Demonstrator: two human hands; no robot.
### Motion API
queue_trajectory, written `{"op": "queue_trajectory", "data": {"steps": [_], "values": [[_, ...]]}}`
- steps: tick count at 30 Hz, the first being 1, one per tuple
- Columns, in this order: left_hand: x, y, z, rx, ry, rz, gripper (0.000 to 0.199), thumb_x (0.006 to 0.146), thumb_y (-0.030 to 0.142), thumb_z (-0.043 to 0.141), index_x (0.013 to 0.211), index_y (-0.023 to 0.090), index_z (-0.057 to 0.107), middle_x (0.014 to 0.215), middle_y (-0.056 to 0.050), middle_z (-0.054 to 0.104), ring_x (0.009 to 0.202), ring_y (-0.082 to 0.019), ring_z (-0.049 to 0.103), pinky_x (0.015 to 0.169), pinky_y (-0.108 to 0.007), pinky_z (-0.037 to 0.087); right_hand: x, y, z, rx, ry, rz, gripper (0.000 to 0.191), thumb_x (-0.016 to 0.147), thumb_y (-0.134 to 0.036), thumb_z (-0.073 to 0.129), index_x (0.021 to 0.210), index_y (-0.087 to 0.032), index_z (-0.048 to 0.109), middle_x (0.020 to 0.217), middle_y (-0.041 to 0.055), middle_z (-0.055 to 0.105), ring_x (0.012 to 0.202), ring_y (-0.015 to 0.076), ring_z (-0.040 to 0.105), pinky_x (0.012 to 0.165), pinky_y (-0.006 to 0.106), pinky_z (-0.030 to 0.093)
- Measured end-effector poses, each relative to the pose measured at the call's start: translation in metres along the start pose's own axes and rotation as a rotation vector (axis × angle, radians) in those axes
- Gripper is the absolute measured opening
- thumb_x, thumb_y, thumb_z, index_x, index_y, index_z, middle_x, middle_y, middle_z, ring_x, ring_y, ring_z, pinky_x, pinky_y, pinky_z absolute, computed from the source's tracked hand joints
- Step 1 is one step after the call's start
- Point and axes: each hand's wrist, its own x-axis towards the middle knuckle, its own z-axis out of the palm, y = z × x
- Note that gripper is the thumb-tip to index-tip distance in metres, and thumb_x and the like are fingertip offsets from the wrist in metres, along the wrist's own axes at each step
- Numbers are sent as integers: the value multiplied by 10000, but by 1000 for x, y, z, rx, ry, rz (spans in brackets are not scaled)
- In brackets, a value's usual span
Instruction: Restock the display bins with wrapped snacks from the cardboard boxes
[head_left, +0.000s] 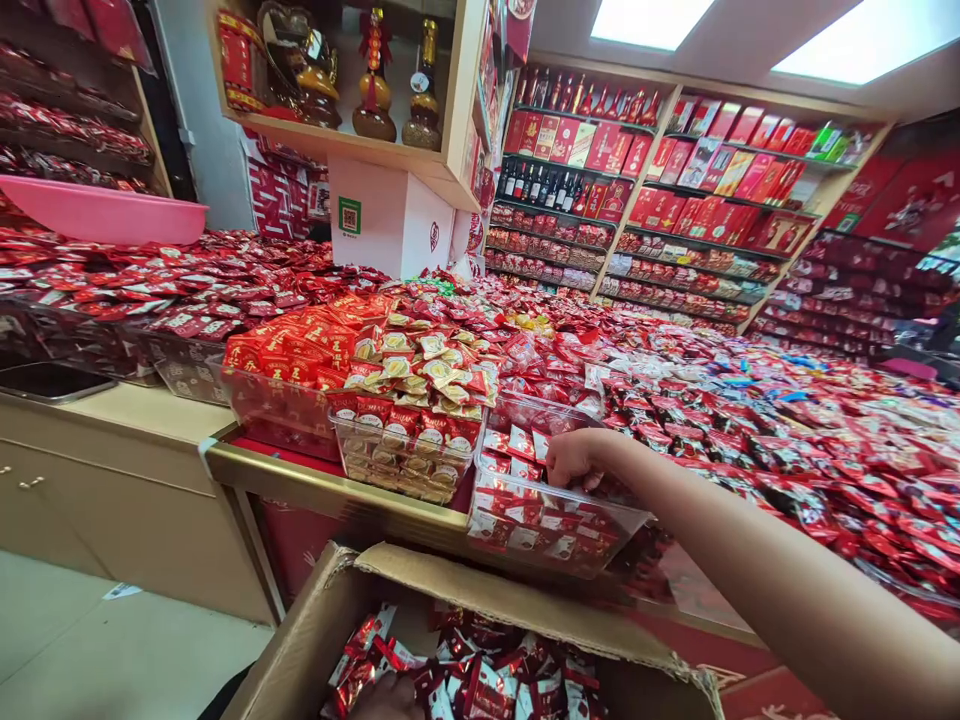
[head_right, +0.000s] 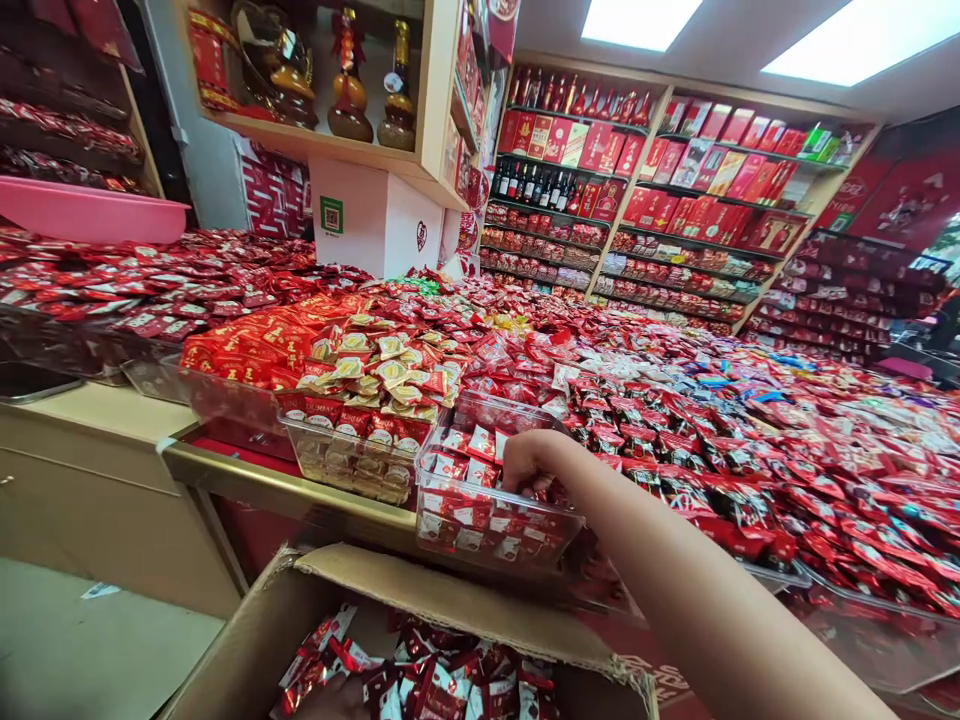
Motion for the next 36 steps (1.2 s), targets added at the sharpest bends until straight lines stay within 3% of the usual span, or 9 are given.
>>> {"op": "queue_trajectory", "data": {"steps": [4,7,9,12,15,18,24,30,36], "values": [[27,-16,-52,-35,80,-37,240,830,296,431,1029,192,516,1081,-47,529,922,-183,526,769,-370,447,3,-3,3,-42,56,-53,202,554,-235,670,736,-168,613,503,-46,528,459,83,475,475,210,414],[32,-20,-66,-35,94,-41,228,826,287,441,1016,195,526,1073,-39,538,926,-199,524,762,-378,453,3,-6,4,-92,100,-76,232,541,-235,679,749,-152,621,514,-33,540,457,98,476,458,222,408],[24,-16,-52,-35,65,-30,232,823,289,447,1029,208,517,1098,-49,524,932,-186,519,780,-378,443,0,-6,3,-119,131,-88,240,548,-249,677,754,-136,625,534,-18,554,465,99,481,447,210,393],[3,-1,-16,-36,-6,4,244,800,313,476,1005,193,534,1116,-61,514,963,-185,500,824,-395,404,-4,-2,2,-160,181,-108,299,532,-282,691,781,-128,631,600,6,592,503,101,506,446,186,375],[-12,11,6,33,-53,19,240,671,292,597,892,200,601,1095,-56,536,1011,-244,462,845,-394,365,-4,3,4,-212,236,-121,416,485,-339,708,844,-141,635,691,32,631,570,134,547,457,192,375],[-16,16,8,115,-41,12,273,596,262,591,864,224,623,1063,-50,559,1011,-272,454,842,-371,357,-2,7,6,-255,271,-118,453,486,-405,687,860,-152,645,726,46,649,623,163,576,486,206,388],[-17,14,8,115,27,32,260,589,265,548,832,217,627,1023,-56,571,980,-254,463,849,-351,349,-1,5,10,-324,339,-81,419,515,-448,653,769,-115,666,783,98,655,709,199,587,525,222,392],[-16,11,14,115,59,46,228,589,254,547,801,226,627,987,-39,580,964,-243,469,841,-337,352,-15,0,1,-342,343,-85,289,584,-357,626,739,-115,665,659,72,647,597,166,581,503,219,387],[-16,15,8,117,15,29,254,592,273,562,831,218,631,1020,-53,571,981,-261,463,832,-353,362,-13,-8,-11,-336,547,-245,378,664,-262,564,1035,-193,583,870,45,636,780,166,559,640,221,382]]}}
